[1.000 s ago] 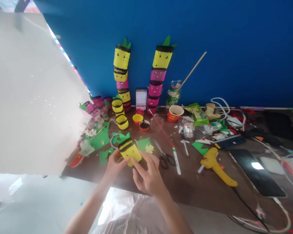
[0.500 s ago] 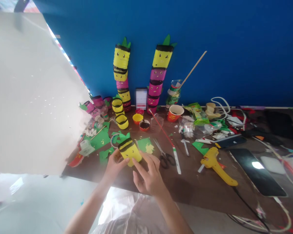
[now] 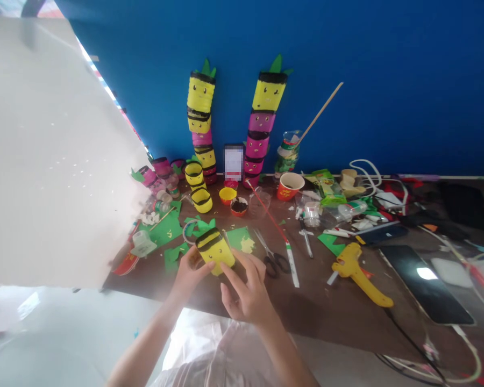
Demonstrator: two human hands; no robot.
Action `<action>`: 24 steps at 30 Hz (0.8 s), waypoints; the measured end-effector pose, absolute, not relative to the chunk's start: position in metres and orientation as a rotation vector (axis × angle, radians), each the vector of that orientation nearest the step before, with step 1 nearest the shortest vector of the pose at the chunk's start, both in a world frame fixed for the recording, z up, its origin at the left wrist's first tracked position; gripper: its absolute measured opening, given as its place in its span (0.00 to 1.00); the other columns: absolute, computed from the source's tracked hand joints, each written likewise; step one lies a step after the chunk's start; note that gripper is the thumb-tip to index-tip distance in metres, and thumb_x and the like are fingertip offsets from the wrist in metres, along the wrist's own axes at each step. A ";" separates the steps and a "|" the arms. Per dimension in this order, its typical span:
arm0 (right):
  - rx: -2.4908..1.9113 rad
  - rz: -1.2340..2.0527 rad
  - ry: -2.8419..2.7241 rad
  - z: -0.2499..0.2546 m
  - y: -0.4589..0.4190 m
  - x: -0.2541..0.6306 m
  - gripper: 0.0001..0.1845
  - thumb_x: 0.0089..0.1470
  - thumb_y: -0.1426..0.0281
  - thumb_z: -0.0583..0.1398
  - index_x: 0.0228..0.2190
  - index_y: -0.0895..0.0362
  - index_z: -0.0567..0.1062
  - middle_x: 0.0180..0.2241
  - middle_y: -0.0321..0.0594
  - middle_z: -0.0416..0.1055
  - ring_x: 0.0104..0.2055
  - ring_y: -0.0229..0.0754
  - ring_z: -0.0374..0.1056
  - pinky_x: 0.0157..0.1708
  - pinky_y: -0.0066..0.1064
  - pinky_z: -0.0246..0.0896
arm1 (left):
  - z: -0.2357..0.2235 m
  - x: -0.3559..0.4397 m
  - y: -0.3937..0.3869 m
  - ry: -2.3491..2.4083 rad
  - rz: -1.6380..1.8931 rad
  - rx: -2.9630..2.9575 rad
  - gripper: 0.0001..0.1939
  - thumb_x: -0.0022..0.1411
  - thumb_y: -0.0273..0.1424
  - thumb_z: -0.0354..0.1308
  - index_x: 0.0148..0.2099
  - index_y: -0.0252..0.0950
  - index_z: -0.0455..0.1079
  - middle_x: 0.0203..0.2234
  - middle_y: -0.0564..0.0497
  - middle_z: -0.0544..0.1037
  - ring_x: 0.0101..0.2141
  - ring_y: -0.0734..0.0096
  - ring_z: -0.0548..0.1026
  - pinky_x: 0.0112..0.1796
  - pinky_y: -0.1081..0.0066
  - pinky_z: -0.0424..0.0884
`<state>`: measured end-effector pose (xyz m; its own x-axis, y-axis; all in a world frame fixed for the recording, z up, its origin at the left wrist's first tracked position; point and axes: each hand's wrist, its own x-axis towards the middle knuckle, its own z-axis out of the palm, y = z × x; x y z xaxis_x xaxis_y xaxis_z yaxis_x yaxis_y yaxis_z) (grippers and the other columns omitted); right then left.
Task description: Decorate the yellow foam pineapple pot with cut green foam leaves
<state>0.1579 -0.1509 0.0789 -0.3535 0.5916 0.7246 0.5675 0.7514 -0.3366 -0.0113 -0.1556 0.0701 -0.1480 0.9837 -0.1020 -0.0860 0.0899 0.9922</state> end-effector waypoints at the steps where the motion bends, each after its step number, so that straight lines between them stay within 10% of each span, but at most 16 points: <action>1: -0.875 0.033 -2.038 0.079 -0.151 0.158 0.20 0.46 0.73 0.57 0.44 0.56 0.71 0.52 0.49 0.58 0.49 0.54 0.59 0.44 0.48 0.57 | 0.070 -0.011 -0.156 1.306 1.281 1.007 0.23 0.46 0.35 0.66 0.45 0.35 0.68 0.42 0.44 0.76 0.43 0.61 0.74 0.44 0.66 0.68; 15: -1.013 0.903 -1.228 0.089 -0.140 0.181 0.03 0.47 0.71 0.60 0.28 0.54 0.71 0.38 0.42 0.71 0.41 0.45 0.68 0.40 0.41 0.63 | 0.055 -0.028 -0.147 1.286 1.136 0.941 0.24 0.45 0.34 0.67 0.45 0.33 0.68 0.39 0.43 0.77 0.41 0.60 0.75 0.44 0.63 0.69; 24: -1.185 1.192 -0.700 0.080 -0.129 0.214 0.13 0.30 0.66 0.71 0.19 0.58 0.74 0.24 0.38 0.73 0.29 0.39 0.68 0.29 0.30 0.65 | 0.059 -0.047 -0.140 1.143 1.032 0.899 0.24 0.45 0.34 0.66 0.45 0.32 0.68 0.40 0.42 0.77 0.40 0.58 0.75 0.40 0.64 0.71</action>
<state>0.2136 -0.1294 0.0799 0.2806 0.9466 -0.1589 -0.3222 -0.0630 -0.9446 -0.0468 -0.1401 0.0586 0.0969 0.9571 -0.2731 -0.1743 0.2864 0.9421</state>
